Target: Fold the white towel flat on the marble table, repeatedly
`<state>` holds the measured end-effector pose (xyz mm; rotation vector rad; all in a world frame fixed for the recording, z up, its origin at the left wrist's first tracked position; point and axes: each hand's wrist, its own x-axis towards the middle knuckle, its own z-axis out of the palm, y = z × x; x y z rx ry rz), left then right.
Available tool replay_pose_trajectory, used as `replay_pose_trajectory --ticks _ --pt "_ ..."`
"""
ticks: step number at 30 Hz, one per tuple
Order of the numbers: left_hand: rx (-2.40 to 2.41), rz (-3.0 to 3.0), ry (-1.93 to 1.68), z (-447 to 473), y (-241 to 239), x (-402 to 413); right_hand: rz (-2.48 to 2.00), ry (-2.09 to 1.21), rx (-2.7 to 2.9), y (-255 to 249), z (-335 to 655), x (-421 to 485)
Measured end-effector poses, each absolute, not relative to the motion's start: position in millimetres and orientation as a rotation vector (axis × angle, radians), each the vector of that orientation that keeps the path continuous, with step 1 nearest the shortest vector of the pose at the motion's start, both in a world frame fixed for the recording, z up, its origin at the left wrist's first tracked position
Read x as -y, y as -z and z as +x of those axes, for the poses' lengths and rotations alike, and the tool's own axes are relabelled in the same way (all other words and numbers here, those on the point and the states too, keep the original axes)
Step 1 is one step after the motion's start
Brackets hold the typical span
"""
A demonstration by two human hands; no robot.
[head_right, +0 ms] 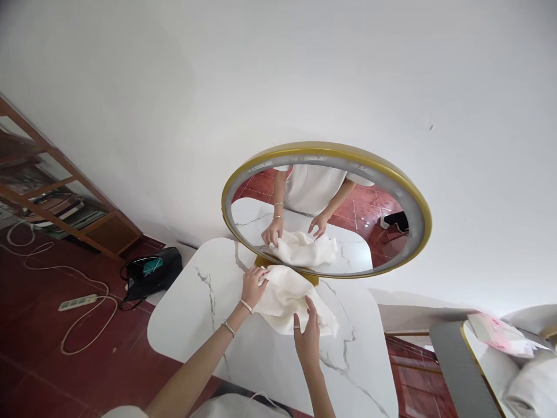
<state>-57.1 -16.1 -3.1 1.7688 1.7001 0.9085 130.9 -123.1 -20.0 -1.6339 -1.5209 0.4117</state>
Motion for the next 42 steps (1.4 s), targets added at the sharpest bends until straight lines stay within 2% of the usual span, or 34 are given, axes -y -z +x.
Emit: replay_pose_trajectory --ticks 5,9,12,16,22,32,37,42 --pt "-1.455 1.916 -0.934 -56 -23 58 -1.567 -0.270 1.795 -1 105 109" --pt "-1.387 1.900 -1.061 -53 -40 85 -1.503 -0.221 1.764 -10 89 103" --pt "-1.410 1.744 -1.139 -56 -51 91 -1.460 -0.451 1.753 -26 87 105" --pt "-1.242 1.373 -1.049 -68 -67 90 -1.471 -0.795 1.718 -58 94 112" --pt "-1.161 0.937 -1.029 -78 -85 94 -1.656 -0.917 1.458 -81 103 122" --pt "-1.031 1.488 -1.024 -57 -125 113 -1.805 -0.893 1.244 -103 109 138" --pt "-1.150 1.489 -1.135 -37 -129 107 -1.593 -0.995 1.424 -112 117 146" --pt "-1.079 1.408 -1.023 -20 -131 103 -1.433 -1.168 1.374 -122 124 153"
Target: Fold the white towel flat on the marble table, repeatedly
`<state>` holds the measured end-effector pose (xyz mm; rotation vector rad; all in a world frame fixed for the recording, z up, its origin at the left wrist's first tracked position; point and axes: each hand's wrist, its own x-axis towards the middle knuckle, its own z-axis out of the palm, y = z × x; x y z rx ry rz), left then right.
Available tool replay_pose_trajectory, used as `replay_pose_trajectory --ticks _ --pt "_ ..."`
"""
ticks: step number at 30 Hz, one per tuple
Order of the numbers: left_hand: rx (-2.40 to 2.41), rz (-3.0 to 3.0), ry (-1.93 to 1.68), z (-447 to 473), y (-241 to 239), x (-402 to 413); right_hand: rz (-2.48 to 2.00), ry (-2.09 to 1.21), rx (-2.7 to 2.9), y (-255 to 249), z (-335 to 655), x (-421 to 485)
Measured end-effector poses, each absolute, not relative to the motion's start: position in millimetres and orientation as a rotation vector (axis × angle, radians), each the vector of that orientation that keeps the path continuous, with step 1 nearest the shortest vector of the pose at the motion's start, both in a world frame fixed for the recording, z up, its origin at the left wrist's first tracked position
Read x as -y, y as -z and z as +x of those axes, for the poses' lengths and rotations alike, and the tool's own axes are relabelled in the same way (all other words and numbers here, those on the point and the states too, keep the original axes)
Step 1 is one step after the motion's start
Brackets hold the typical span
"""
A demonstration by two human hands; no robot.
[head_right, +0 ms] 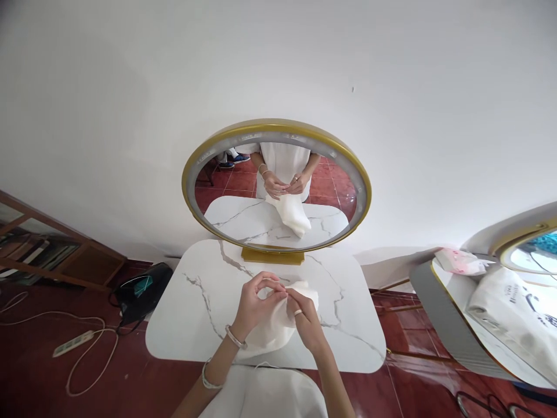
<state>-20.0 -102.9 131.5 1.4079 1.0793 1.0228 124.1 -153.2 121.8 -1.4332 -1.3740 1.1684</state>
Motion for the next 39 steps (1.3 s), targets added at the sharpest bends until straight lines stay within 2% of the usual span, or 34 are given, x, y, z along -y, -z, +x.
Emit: replay_pose_trajectory --ticks 5,11,17,23,27,30,39 --pt "-1.075 1.278 -1.061 -14 -130 105 -1.516 -1.108 1.348 -123 129 151" --pt "-0.979 1.473 -0.687 -45 -117 119 -1.360 -0.809 1.297 -146 153 132" --pt "-1.058 1.766 -0.692 -65 -89 137 -1.274 -0.707 1.195 -178 184 128" --pt "-1.226 1.713 -0.763 -80 -71 134 -1.483 -0.547 1.194 -180 219 126" --pt "-1.211 1.791 -0.813 -102 -92 116 -1.518 -0.682 1.156 -177 243 130" --pt "-1.187 1.910 -0.724 -119 -120 104 -1.548 -0.712 1.195 -176 255 145" --pt "-1.077 2.044 -0.546 -166 -224 132 -1.439 -0.899 1.580 -192 277 252"
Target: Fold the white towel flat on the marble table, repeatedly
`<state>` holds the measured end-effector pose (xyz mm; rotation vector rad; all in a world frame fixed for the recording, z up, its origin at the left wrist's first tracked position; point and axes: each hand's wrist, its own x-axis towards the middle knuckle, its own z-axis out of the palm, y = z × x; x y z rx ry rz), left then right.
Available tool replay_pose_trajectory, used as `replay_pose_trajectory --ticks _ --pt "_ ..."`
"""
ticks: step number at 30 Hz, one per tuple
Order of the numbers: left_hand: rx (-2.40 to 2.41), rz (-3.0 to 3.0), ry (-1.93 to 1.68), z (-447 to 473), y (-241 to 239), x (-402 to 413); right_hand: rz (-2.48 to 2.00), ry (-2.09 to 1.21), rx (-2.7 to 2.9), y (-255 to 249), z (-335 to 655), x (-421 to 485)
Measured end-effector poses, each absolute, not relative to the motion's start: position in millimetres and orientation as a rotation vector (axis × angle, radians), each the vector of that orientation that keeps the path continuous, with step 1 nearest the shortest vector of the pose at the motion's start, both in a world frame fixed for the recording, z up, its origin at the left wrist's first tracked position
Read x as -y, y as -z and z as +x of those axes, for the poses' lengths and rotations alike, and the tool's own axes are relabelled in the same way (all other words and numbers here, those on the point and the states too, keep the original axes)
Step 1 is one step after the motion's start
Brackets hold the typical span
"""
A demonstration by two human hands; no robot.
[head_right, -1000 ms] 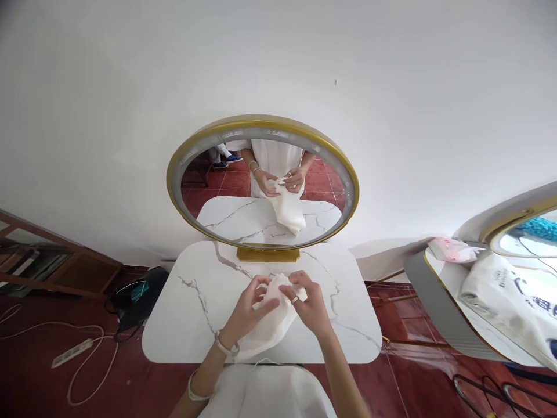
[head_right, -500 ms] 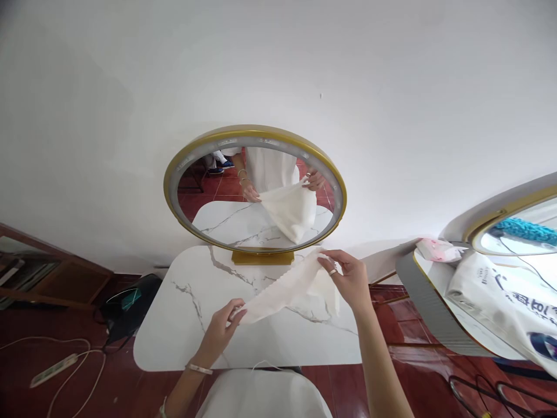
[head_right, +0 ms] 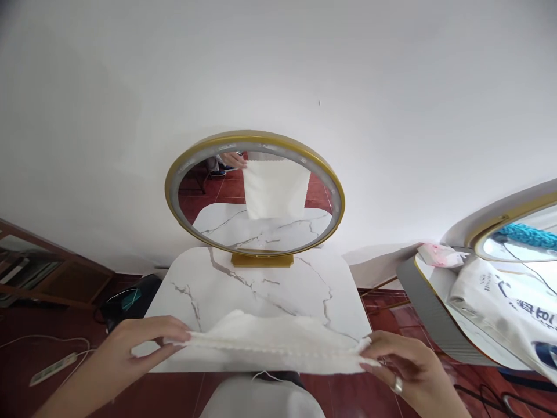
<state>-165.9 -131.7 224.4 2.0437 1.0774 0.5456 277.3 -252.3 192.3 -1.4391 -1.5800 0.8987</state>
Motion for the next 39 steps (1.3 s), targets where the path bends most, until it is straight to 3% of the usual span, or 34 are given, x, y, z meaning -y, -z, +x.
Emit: replay_pose_trajectory --ticks 4,7,14,18,21,26,32,35,39 --pt "-1.112 2.107 -0.541 -157 -247 116 -1.476 -0.691 1.534 -198 291 250" --pt "-1.176 2.124 -0.574 -129 -230 82 -1.628 -0.588 1.439 -185 292 205" --pt "-1.528 2.234 -0.705 -68 -101 58 -1.721 -0.107 1.485 -93 261 138" --pt "-1.531 2.071 -0.482 -45 -22 85 -1.708 -0.322 1.585 -21 219 150" --pt "-1.559 2.013 -0.542 -21 13 81 -1.848 -0.387 1.624 26 195 140" --pt "-1.915 1.756 -0.661 10 32 37 -2.137 -0.262 1.356 70 198 101" --pt "-1.895 1.812 -0.746 25 38 38 -2.120 -0.107 1.329 84 217 93" --pt "-1.870 2.019 -0.789 39 47 49 -2.054 -0.006 1.370 87 221 92" --pt "-1.491 2.530 -0.541 52 61 48 -1.878 -0.014 1.637 89 235 82"
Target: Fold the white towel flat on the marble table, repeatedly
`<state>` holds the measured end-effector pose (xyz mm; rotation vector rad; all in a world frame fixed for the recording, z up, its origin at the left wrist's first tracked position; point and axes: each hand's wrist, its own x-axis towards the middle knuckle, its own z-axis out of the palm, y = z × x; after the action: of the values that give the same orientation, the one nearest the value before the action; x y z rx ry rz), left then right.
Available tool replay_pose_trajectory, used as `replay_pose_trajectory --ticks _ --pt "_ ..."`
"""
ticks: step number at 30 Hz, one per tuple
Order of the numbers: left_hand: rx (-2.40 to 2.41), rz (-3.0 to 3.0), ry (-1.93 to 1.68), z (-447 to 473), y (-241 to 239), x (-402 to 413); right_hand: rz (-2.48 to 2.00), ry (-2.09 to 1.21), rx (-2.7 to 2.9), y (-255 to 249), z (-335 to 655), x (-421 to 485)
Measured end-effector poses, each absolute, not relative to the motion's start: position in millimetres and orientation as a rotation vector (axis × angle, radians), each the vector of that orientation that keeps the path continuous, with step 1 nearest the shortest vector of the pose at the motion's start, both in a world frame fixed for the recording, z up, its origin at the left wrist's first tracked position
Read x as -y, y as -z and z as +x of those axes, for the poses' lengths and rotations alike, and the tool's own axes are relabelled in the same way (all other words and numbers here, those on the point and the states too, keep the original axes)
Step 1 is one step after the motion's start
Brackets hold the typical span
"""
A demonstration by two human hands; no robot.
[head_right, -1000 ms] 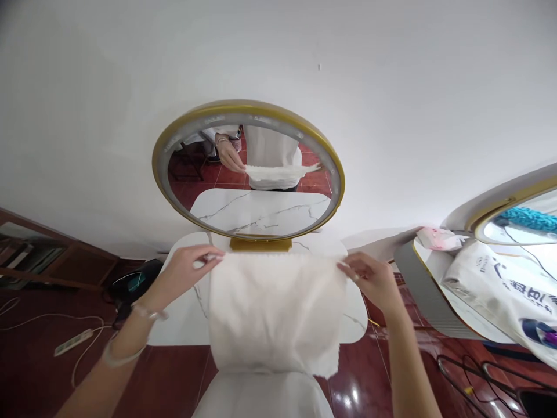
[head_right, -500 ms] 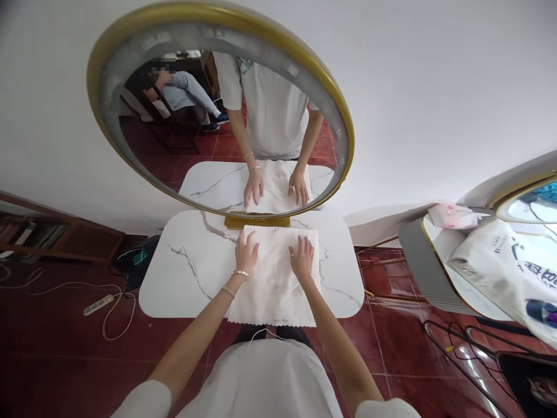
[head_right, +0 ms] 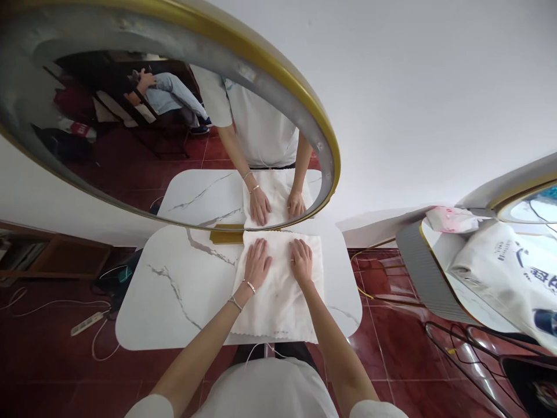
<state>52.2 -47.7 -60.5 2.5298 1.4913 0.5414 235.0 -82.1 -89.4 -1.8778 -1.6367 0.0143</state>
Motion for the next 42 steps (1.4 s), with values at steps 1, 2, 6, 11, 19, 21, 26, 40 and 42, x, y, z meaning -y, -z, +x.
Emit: replay_pose_trajectory --ticks 1,2,6,11,19,21,26,40,42 --pt "-1.432 2.596 -0.478 54 62 44 -1.840 -0.027 1.700 90 241 79" --pt "-1.405 2.638 -0.429 56 63 41 -1.813 -0.038 1.749 89 247 77" --pt "-1.403 2.677 -0.293 70 57 25 -1.777 -0.069 1.915 84 276 68" --pt "-1.538 2.570 -0.193 104 49 14 -1.800 -0.074 2.213 76 297 48" --pt "-1.696 2.437 -0.154 150 46 -1 -1.914 -0.120 2.206 74 321 13" --pt "-1.622 2.447 -0.150 162 47 -10 -1.970 -0.099 2.146 75 331 12" --pt "-1.361 2.529 -0.156 190 50 -30 -2.116 -0.065 2.023 73 358 19" --pt "-1.226 2.602 -0.294 135 56 92 -2.134 -0.015 1.918 70 316 185" --pt "-1.251 2.592 -0.264 120 55 117 -2.148 -0.059 1.953 68 299 228"
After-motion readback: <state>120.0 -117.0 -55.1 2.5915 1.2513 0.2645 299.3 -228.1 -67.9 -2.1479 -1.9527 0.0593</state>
